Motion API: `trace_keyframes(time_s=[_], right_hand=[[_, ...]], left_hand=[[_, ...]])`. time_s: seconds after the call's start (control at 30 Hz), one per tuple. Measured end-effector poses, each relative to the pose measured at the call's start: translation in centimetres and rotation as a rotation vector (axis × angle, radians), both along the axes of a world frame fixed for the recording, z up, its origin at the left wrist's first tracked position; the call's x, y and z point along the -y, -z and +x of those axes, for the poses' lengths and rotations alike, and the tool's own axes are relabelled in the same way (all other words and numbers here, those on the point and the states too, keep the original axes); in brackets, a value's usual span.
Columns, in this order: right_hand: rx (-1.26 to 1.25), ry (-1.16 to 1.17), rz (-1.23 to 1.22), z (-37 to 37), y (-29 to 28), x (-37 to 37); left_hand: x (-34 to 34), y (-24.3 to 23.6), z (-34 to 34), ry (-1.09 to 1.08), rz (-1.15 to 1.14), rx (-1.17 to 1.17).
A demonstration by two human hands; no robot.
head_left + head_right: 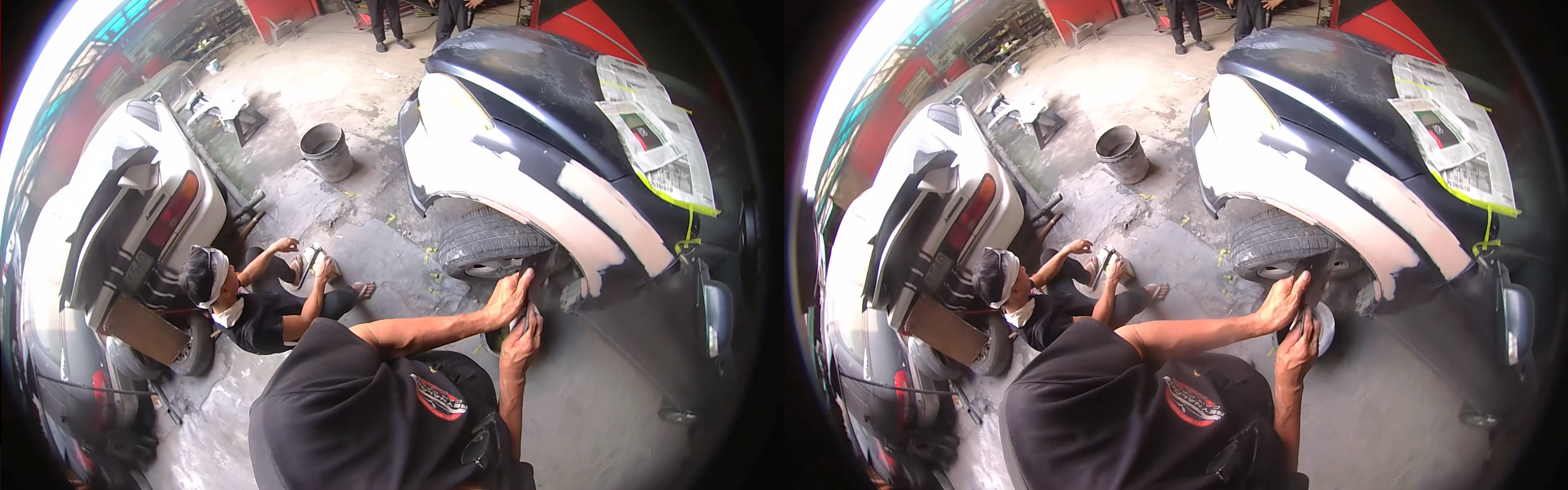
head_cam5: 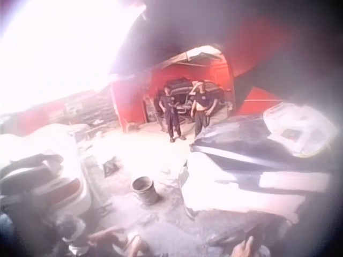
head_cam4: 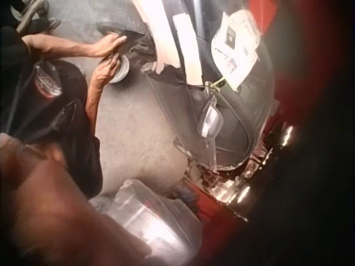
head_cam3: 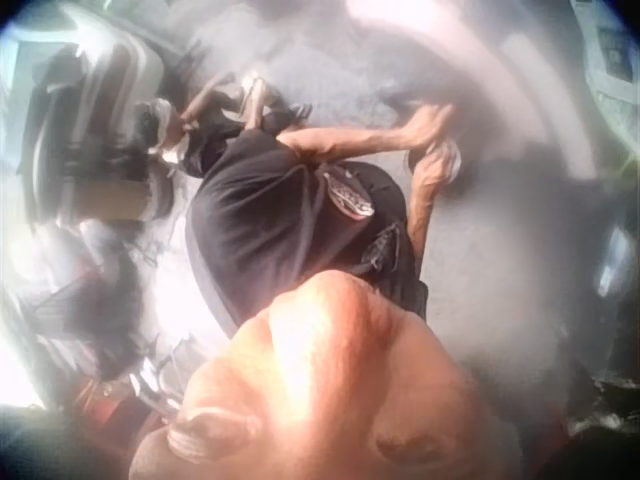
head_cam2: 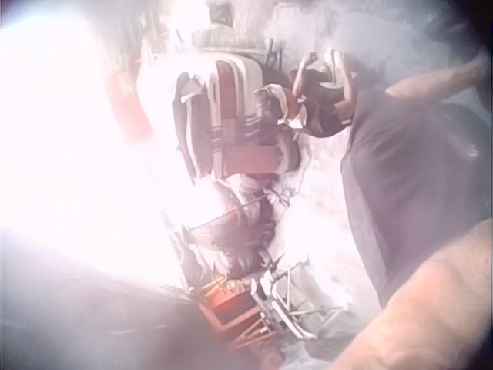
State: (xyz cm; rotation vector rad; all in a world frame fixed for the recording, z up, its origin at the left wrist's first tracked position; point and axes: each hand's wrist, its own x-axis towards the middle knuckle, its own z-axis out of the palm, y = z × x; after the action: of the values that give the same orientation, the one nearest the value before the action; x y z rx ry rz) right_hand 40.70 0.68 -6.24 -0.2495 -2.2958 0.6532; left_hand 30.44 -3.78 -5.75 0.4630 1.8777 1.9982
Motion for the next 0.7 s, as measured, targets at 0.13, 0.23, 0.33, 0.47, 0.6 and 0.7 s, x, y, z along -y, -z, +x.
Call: trace_keyframes(time_s=[0.13, 0.23, 0.33, 0.47, 0.6, 0.7], right_hand=[[-0.057, 0.092, -0.036, -0.9, -1.0, -0.9], [-0.058, 0.167, -0.048, -1.1, 0.5, -3.2], [-0.063, 0.33, -0.049, -2.2, 0.7, -4.6], [-0.002, 0.568, -0.415, -2.0, -2.2, -7.1], [-0.117, 0.497, -0.723, -1.1, -2.7, -8.4], [-0.121, 0.429, -0.915, -0.4, -1.8, -8.5]], left_hand=[[1.8, -0.4, 1.4, 0.006, -0.156, -0.191], [2.1, -0.1, 1.7, 0.057, -0.175, -0.008], [3.1, -0.5, 3.1, 0.166, -0.189, 0.019], [3.6, -1.7, 3.0, 0.336, -0.176, -0.256], [3.2, -1.0, 3.3, 0.396, -0.063, -0.71], [3.1, -0.4, 3.8, 0.487, -0.193, -0.736]])
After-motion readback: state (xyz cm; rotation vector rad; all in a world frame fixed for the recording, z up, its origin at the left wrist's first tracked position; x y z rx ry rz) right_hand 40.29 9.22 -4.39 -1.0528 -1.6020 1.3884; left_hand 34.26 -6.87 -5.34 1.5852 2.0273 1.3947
